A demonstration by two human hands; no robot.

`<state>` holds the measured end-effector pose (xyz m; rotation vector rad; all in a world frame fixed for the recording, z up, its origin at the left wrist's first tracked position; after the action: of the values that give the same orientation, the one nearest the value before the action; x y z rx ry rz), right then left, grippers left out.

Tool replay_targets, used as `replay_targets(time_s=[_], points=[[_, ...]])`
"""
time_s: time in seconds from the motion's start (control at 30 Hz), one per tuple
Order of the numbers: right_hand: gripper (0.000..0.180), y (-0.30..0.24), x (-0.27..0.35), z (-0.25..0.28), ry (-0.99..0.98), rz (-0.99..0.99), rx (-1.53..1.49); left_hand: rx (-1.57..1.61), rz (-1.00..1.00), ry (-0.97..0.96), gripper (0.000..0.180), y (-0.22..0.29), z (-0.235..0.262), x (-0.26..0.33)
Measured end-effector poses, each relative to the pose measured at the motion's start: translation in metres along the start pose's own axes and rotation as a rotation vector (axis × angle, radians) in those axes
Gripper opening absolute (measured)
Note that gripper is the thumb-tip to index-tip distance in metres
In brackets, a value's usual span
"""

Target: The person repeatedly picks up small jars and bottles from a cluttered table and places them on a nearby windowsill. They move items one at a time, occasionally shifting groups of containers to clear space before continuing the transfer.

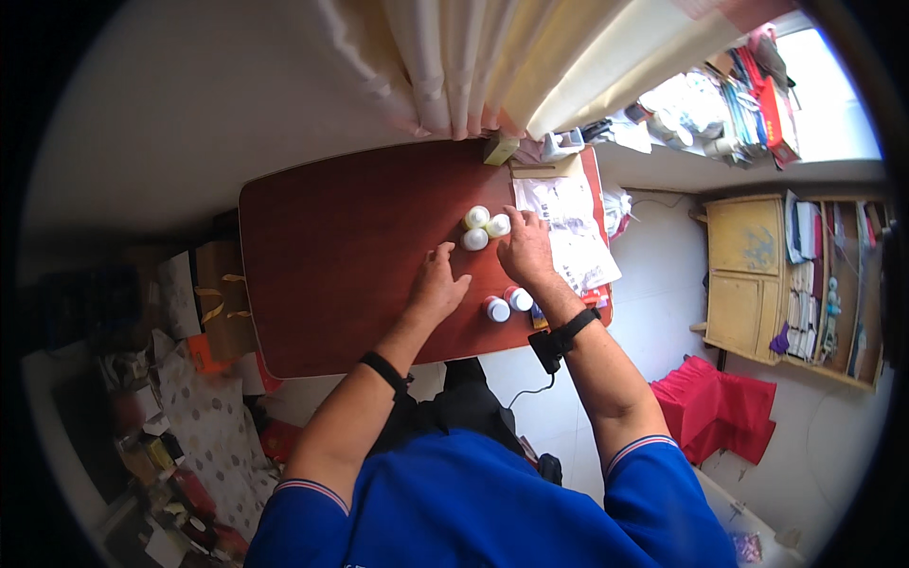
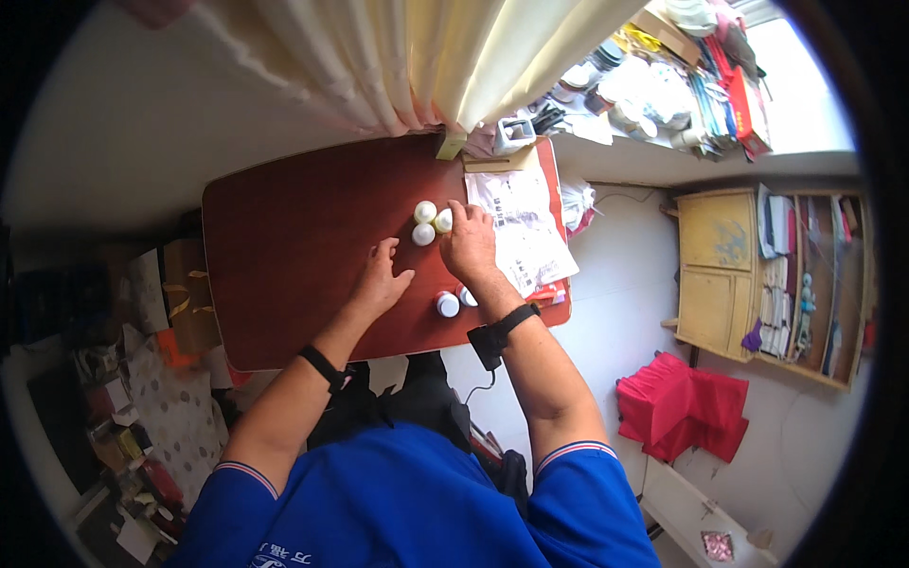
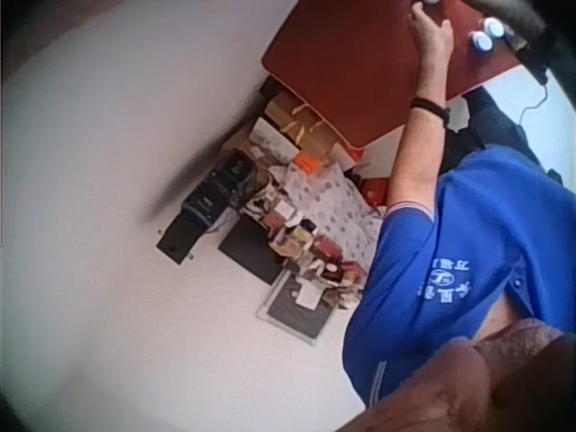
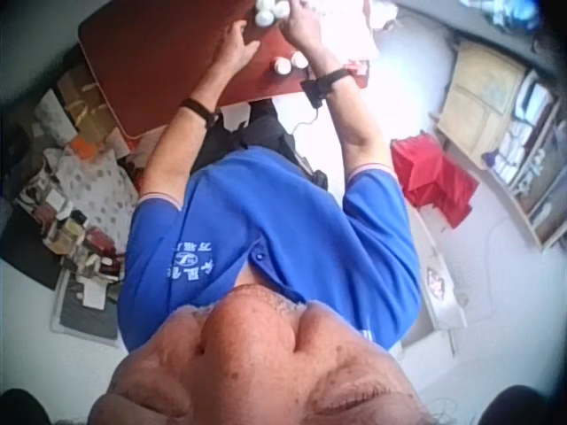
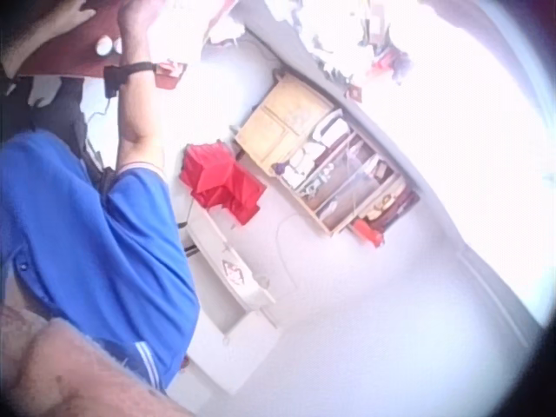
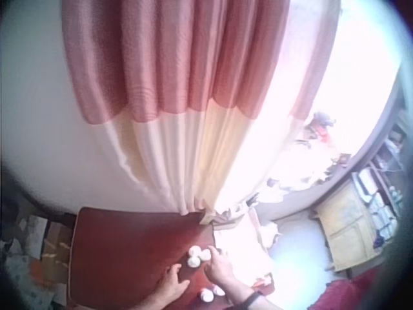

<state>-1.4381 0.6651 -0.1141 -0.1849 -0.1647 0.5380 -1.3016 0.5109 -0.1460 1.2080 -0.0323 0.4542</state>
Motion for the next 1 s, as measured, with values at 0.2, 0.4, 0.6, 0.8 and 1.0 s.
replay_targets(time_s=[0.2,0.4,0.6,0.8,1.0], points=[[0.075,0.008,-0.048,-0.035,-0.088,0.292,0.146,-0.082,0.108,0.075,0.074,0.0,-0.048,-0.052],[0.076,0.015,-0.059,-0.054,-0.225,0.419,0.206,-0.172,0.099,0.131,0.055,-0.022,-0.07,-0.066],[0.054,0.03,-0.054,-0.059,-0.254,0.311,0.065,-0.157,0.065,0.19,0.054,-0.027,-0.056,-0.045],[0.058,0.066,-0.056,-0.057,-0.255,0.025,-0.209,0.049,0.095,0.275,0.05,-0.031,-0.026,0.019],[0.056,0.113,-0.039,-0.026,-0.195,-0.186,-0.425,0.129,0.205,0.346,0.048,-0.028,0.005,0.096]])
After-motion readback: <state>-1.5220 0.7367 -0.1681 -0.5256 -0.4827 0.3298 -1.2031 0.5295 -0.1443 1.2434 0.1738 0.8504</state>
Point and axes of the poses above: each hand's wrist, its own x-axis away from the middle knuckle, its own z-axis out of the back of the hand, y = z × x, the point moved 2 cm from there along -x, towards the middle knuckle, and after that the axes turned 11 degrees about x, right-handed, at the moved point
